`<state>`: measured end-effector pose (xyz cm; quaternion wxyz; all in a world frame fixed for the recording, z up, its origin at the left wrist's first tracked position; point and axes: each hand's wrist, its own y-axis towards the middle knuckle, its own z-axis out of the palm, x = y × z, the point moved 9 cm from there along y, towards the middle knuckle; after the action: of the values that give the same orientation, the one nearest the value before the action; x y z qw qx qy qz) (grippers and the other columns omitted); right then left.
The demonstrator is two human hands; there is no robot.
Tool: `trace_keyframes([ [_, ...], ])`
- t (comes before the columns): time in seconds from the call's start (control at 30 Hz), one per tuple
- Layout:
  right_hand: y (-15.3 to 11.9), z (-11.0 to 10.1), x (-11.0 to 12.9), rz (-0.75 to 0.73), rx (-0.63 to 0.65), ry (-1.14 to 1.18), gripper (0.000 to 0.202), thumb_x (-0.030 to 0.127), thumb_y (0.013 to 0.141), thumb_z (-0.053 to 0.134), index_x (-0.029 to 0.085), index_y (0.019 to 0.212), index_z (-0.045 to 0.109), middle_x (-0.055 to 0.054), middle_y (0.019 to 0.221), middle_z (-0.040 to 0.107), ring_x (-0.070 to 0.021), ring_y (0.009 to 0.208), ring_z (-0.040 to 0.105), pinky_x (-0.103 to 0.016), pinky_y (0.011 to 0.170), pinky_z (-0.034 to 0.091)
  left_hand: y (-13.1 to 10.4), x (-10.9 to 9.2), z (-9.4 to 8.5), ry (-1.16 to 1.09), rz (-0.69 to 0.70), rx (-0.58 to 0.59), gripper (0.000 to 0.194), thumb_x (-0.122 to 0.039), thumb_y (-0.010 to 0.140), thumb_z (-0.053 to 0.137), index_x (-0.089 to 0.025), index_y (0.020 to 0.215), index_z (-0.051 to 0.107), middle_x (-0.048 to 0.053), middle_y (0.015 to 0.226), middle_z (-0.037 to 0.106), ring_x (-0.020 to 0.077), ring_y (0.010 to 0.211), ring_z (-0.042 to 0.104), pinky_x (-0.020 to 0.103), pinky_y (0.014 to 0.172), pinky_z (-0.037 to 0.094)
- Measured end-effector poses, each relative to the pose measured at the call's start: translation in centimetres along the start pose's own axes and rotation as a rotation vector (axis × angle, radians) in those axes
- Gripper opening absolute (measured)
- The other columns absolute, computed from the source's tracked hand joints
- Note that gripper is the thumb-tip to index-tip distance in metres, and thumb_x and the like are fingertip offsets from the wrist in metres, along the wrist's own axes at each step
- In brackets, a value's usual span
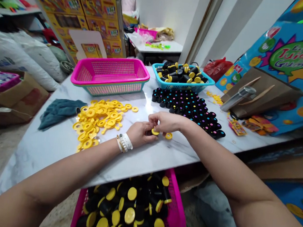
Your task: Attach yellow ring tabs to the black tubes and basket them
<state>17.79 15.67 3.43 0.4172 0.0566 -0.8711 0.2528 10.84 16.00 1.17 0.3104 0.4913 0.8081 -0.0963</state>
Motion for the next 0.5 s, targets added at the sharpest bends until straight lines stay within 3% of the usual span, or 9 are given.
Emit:
trace_keyframes([
  [0.07,-0.6,0.5,0.0,0.002,0.001,0.032,0.011,0.021,0.072,0.065,0.02,0.081,0.058,0.002,0.073,0.063,-0.0091,0.051,0.057,-0.019,0.045,0.044,0.0,0.0,0.0,0.021,-0.006,0.006,0.028,-0.041,0.078,0.063,-0.018,0.091,0.071,0.003,0.08,0.065,0.0159,0.072,0.058,0.024,0.064,0.04],
  [0.13,-1.8,0.8,-0.4,-0.03,-0.084,0.066,0.014,0.028,0.077,0.063,0.019,0.089,0.06,0.002,0.073,0.063,-0.0101,0.05,0.057,-0.021,0.046,0.044,0.0,-0.2,-0.1,0.048,0.008,0.01,0.027,-0.041,0.077,0.064,-0.018,0.088,0.07,0.002,0.076,0.064,0.015,0.069,0.057,0.024,0.062,0.039],
  [0.2,-3.5,0.2,-1.2,-0.081,-0.332,0.022,0.019,0.034,0.083,0.059,0.018,0.091,0.064,0.0,0.074,0.064,-0.0119,0.055,0.058,-0.024,0.051,0.045,-0.1,-0.4,-0.3,0.072,0.026,0.016,0.026,-0.043,0.076,0.064,-0.018,0.084,0.069,0.002,0.075,0.062,0.0139,0.066,0.055,0.024,0.06,0.037],
  [0.3,-7.5,-1.1,-3.1,-0.035,-0.851,-0.198,0.026,0.039,0.089,0.052,0.018,0.087,0.068,-0.004,0.083,0.066,-0.016,0.069,0.061,-0.029,0.068,0.047,-0.5,-1.3,-0.5,0.109,0.044,0.041,0.027,-0.045,0.074,0.064,-0.018,0.075,0.066,0.001,0.075,0.061,0.0134,0.065,0.054,0.024,0.058,0.036],
  [0.33,-8.3,-0.8,-3.6,0.001,-0.933,-0.279,0.027,0.04,0.088,0.053,0.018,0.087,0.069,-0.006,0.085,0.065,-0.0171,0.071,0.061,-0.031,0.07,0.046,-0.9,-1.8,-0.4,0.119,0.064,0.062,0.026,-0.044,0.074,0.065,-0.018,0.074,0.065,0.001,0.076,0.061,0.0134,0.065,0.055,0.024,0.058,0.037],
  [0.4,-8.7,0.1,-4.2,0.061,-0.936,-0.4,0.026,0.041,0.085,0.058,0.018,0.091,0.069,-0.007,0.091,0.064,-0.0197,0.076,0.061,-0.032,0.073,0.045,-1.9,-3.7,0.4,0.126,0.162,0.142,0.022,-0.04,0.073,0.065,-0.018,0.077,0.065,0.001,0.078,0.062,0.0135,0.067,0.056,0.023,0.059,0.038],
  [0.5,-7.7,1.4,-4.0,0.095,-0.798,-0.505,0.021,0.035,0.082,0.06,0.018,0.091,0.068,-0.008,0.095,0.063,-0.0225,0.086,0.061,-0.031,0.075,0.045,-4.3,-7.2,2.2,0.113,0.369,0.308,0.026,-0.038,0.07,0.066,-0.021,0.089,0.065,0.0,0.085,0.063,0.0141,0.072,0.059,0.022,0.061,0.042],
])
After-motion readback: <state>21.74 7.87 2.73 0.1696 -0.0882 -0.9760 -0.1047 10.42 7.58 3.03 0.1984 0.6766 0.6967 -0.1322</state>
